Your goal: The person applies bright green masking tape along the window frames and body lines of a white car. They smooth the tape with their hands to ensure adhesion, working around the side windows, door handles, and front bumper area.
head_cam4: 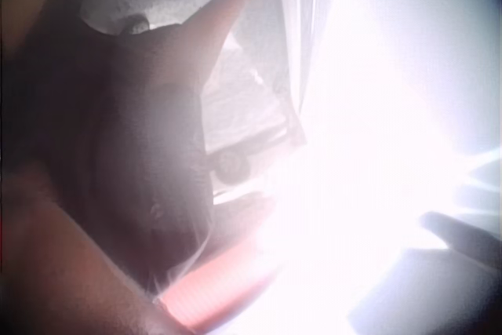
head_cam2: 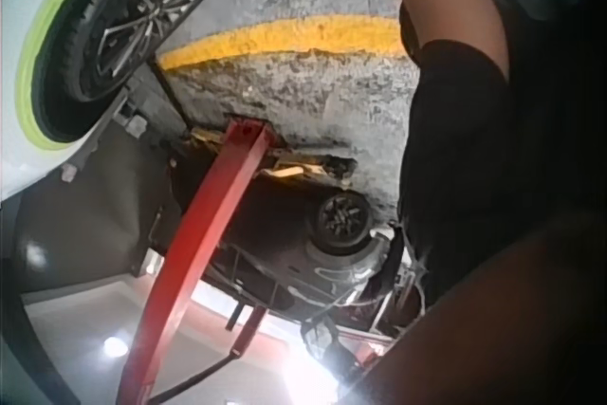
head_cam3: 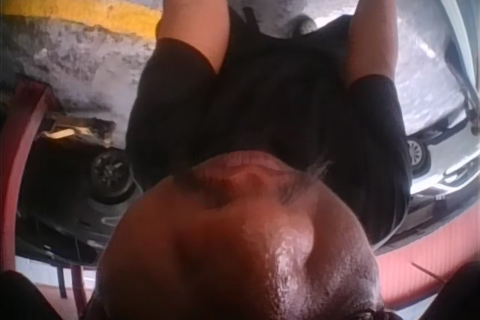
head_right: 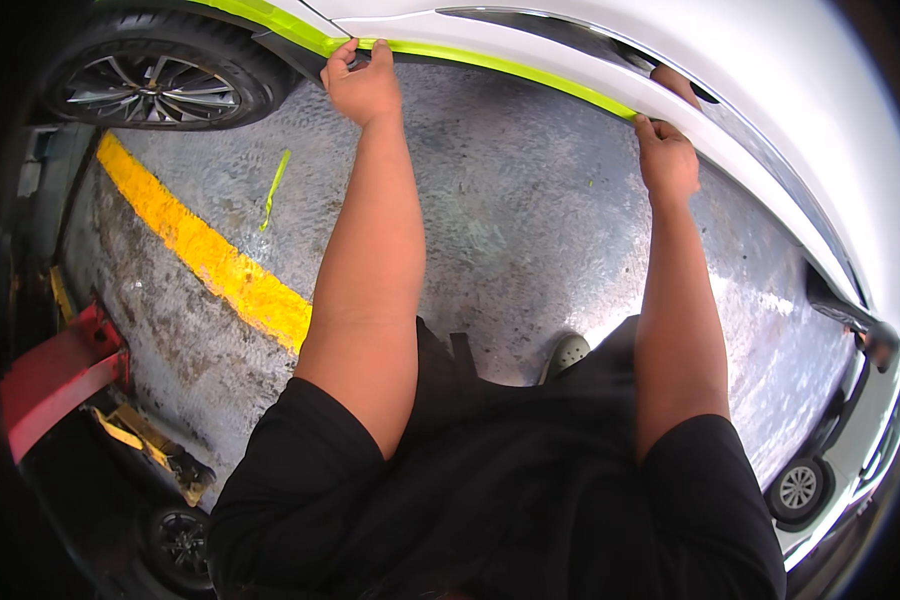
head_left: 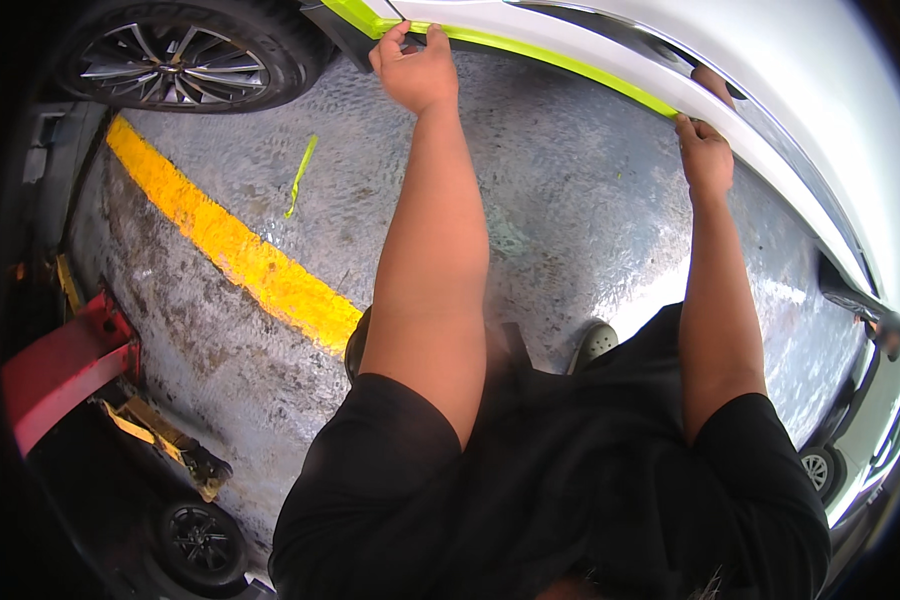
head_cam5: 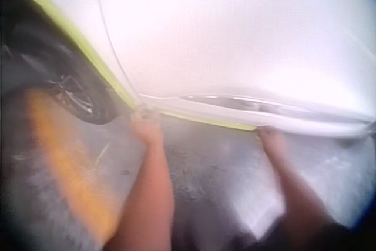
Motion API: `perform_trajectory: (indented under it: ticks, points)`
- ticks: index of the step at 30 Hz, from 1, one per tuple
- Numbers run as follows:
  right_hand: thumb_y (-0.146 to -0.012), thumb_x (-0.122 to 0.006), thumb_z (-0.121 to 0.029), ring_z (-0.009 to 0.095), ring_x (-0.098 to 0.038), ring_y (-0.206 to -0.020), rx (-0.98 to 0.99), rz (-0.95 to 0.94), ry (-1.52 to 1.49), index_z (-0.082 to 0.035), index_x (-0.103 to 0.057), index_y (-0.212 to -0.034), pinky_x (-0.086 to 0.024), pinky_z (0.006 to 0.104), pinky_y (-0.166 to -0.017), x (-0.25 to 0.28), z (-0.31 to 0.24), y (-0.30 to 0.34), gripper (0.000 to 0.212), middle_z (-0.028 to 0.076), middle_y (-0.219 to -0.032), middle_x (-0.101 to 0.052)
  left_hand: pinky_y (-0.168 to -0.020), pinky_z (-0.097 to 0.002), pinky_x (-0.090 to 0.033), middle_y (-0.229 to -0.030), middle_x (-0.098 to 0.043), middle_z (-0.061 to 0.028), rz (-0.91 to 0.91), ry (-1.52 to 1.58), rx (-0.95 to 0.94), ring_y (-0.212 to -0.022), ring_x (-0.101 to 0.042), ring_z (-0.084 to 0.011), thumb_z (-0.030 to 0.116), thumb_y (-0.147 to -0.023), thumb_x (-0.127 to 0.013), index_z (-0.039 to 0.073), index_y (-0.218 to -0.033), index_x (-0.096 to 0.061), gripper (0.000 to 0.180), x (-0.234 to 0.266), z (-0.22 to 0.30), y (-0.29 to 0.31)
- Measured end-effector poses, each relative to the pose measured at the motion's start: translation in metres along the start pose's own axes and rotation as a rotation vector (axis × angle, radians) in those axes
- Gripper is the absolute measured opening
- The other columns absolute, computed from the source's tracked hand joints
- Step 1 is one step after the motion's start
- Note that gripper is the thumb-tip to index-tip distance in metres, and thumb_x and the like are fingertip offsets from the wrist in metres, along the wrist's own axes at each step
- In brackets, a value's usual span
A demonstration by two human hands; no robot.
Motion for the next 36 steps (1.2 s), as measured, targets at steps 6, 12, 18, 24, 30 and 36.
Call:
perform_trajectory:
  ticks: [6, 12, 18, 24, 30, 36]
  points:
    - [-0.096, -0.066, -0.068, 0.033, -0.073, -0.118, -0.006, -0.019, -0.019, -0.026, -0.083, -0.113, -0.049, 0.0545, -0.103, 0.002, -0.004, 0.005, 0.048, 0.008, -0.115, -0.081, -0.093, -0.0439, -0.055, -0.133, -0.051, -0.0069, -0.056, -0.015, 0.024, -0.105, -0.059, -0.0240, 0.021, -0.086, -0.086, 0.010, -0.133, -0.061, 0.054, -0.007, 0.002, 0.009]
    - [-0.096, -0.065, -0.067, 0.034, -0.072, -0.119, -0.016, -0.005, 0.013, -0.026, -0.083, -0.112, -0.044, 0.0632, -0.104, 0.007, -0.012, 0.014, 0.047, 0.008, -0.115, -0.081, -0.096, -0.0458, -0.053, -0.138, -0.045, -0.0092, -0.105, -0.016, 0.033, -0.109, -0.056, -0.0255, 0.023, -0.087, -0.086, 0.007, -0.142, -0.052, 0.066, -0.010, 0.008, 0.017]
    - [-0.096, -0.065, -0.066, 0.035, -0.072, -0.120, 0.042, -0.100, 0.129, -0.026, -0.083, -0.111, -0.042, 0.0669, -0.103, 0.002, -0.008, 0.013, 0.047, 0.009, -0.116, -0.081, -0.092, -0.0436, -0.055, -0.137, -0.048, -0.0117, -0.063, -0.032, -0.012, -0.101, -0.059, -0.0244, 0.019, -0.083, -0.089, 0.004, -0.139, -0.055, 0.067, -0.009, 0.008, 0.017]
    - [-0.095, -0.066, -0.067, 0.035, -0.072, -0.121, 0.044, -0.059, 0.094, -0.026, -0.084, -0.113, -0.042, 0.0668, -0.103, 0.008, -0.006, 0.014, 0.048, 0.010, -0.119, -0.081, -0.092, -0.0436, -0.055, -0.138, -0.048, -0.0124, -0.071, -0.026, -0.013, -0.102, -0.059, -0.0248, 0.020, -0.082, -0.090, 0.003, -0.139, -0.055, 0.069, -0.009, 0.009, 0.015]
    - [-0.096, -0.065, -0.066, 0.035, -0.072, -0.121, 0.029, -0.026, 0.095, -0.027, -0.084, -0.114, -0.040, 0.0685, -0.104, 0.011, -0.015, 0.016, 0.047, 0.010, -0.119, -0.081, -0.098, -0.0460, -0.053, -0.140, -0.043, -0.0118, -0.131, -0.021, 0.027, -0.111, -0.056, -0.0271, 0.022, -0.085, -0.087, 0.005, -0.145, -0.047, 0.073, -0.011, 0.012, 0.020]
    - [-0.097, -0.064, -0.066, 0.035, -0.072, -0.121, 0.016, -0.023, 0.089, -0.027, -0.083, -0.116, -0.039, 0.0685, -0.105, 0.006, -0.011, 0.014, 0.048, 0.009, -0.119, -0.081, -0.106, -0.0502, -0.052, -0.147, -0.039, -0.0159, -0.149, -0.051, -0.017, -0.122, -0.056, -0.0349, 0.023, -0.084, -0.087, 0.002, -0.152, -0.038, 0.087, -0.017, 0.012, 0.026]
Point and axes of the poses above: each hand's wrist, its own y-axis away from the middle knuckle, its own x-axis out of the back of the hand, z = x × y, the point moved 6 cm from there along -y, towards the middle knuckle
